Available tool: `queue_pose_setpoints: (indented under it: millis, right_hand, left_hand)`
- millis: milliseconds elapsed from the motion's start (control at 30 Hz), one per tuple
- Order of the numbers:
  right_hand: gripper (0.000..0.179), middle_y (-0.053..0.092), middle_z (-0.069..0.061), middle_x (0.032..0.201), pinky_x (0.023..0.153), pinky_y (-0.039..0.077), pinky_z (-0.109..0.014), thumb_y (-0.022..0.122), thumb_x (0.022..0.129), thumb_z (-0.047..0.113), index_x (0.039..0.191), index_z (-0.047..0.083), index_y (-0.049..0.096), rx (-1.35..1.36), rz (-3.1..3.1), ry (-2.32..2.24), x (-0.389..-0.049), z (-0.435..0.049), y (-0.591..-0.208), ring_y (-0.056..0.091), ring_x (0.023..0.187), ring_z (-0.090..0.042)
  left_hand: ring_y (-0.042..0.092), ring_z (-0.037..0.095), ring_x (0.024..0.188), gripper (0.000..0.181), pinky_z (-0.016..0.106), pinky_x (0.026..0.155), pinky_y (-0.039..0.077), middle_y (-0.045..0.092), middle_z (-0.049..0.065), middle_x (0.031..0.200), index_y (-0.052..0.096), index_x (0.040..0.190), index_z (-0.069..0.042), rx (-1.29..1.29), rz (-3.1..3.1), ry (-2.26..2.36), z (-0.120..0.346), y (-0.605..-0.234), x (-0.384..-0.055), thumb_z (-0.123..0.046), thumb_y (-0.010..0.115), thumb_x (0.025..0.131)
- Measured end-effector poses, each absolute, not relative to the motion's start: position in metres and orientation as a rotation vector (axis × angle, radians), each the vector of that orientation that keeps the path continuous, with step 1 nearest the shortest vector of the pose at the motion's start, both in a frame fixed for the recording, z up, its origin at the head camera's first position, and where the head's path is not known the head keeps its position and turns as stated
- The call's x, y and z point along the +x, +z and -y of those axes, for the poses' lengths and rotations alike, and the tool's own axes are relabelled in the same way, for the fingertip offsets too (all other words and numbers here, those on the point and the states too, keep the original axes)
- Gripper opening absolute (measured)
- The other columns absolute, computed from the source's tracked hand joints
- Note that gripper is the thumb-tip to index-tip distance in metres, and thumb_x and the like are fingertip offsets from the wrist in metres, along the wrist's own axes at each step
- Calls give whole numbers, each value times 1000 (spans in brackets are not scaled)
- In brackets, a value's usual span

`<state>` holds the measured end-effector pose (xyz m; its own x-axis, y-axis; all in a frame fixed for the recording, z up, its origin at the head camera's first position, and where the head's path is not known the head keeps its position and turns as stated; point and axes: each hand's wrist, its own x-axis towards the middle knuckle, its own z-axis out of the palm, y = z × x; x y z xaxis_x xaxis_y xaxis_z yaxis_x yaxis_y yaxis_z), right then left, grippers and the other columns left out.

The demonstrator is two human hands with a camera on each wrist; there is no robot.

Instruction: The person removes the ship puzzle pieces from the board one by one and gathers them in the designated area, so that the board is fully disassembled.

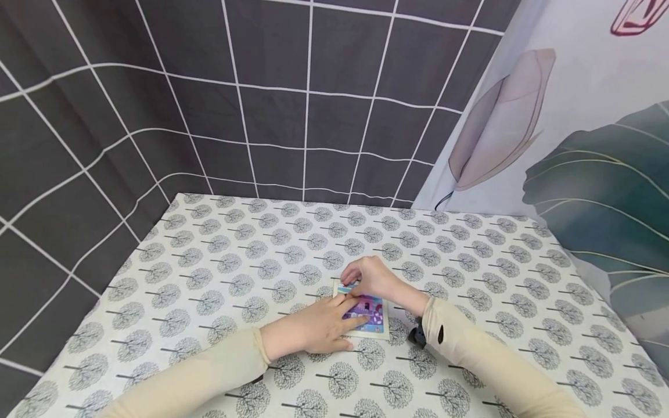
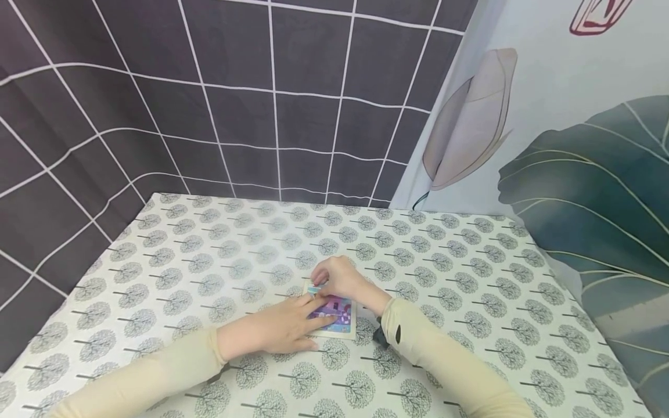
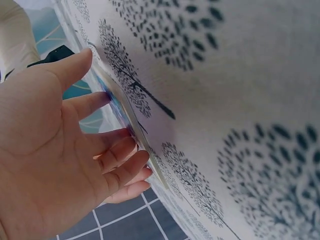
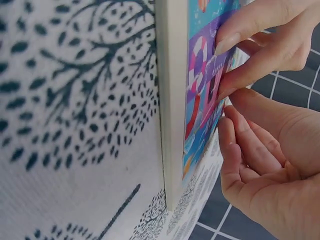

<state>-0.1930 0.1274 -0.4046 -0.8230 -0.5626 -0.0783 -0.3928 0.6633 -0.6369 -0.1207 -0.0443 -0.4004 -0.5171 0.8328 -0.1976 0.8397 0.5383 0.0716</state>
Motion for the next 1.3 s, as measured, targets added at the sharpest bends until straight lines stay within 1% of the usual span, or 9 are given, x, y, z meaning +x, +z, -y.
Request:
queue_pose_setpoints:
  millis: [67, 233, 467, 700, 833, 933, 1167, 1300]
  right_hand:
    - [31, 72, -1, 86, 78, 55, -25, 79, 66, 3, 94, 6, 69, -727, -2590, -923, -194, -128, -406, 67, 79, -12]
    - [32, 70, 0, 87, 78, 53, -23, 79, 66, 5, 96, 7, 67, -692, -2562, -866, -196, -126, -406, 63, 79, -10]
    - [26, 67, 3, 82, 74, 51, -21, 79, 66, 7, 90, 9, 68, -696, -2561, -732, -201, -123, -400, 59, 75, -8]
    - [25, 66, 2, 79, 71, 51, -20, 79, 64, 4, 87, 6, 68, -633, -2521, -728, -204, -119, -398, 59, 73, -9]
    - [24, 65, 1, 78, 70, 52, -19, 78, 64, 1, 86, 4, 69, -625, -2491, -727, -207, -117, -397, 59, 72, -10]
    - [22, 65, 1, 77, 70, 51, -20, 77, 64, 0, 84, 5, 69, -626, -2490, -700, -208, -117, -396, 58, 72, -10]
    - [21, 63, 4, 78, 73, 50, -22, 77, 67, 5, 86, 10, 67, -732, -2535, -688, -204, -121, -397, 56, 74, -8]
    - [22, 62, 5, 78, 72, 49, -19, 76, 69, 7, 87, 10, 65, -852, -2537, -715, -202, -124, -401, 56, 73, -7]
  left_hand:
    - [22, 26, 140, 61, 40, 113, 27, 21, 12, 153, 31, 147, -26, 1399, -2557, -30, 45, -401, -120, -51, 44, 93]
    - [20, 26, 141, 61, 40, 113, 26, 21, 12, 153, 29, 147, -26, 1384, -2551, -31, 45, -402, -118, -51, 43, 93]
    - [20, 25, 141, 62, 39, 113, 26, 21, 11, 153, 31, 146, -28, 1322, -2558, -65, 39, -398, -118, -53, 45, 91]
    - [24, 27, 139, 60, 40, 111, 31, 27, 14, 151, 36, 145, -25, 1358, -2604, -102, 36, -404, -116, -51, 46, 92]
    - [26, 26, 138, 58, 38, 110, 32, 29, 15, 150, 39, 143, -24, 1381, -2622, -82, 34, -405, -117, -50, 48, 92]
    - [29, 25, 136, 56, 36, 110, 32, 32, 16, 148, 42, 141, -23, 1396, -2629, -61, 33, -405, -119, -50, 48, 92]
    - [31, 24, 135, 58, 35, 111, 32, 33, 14, 147, 41, 141, -23, 1401, -2625, -79, 33, -406, -120, -51, 48, 90]
    - [27, 25, 138, 62, 36, 113, 28, 29, 12, 150, 35, 144, -24, 1390, -2601, -133, 35, -406, -121, -53, 47, 90]
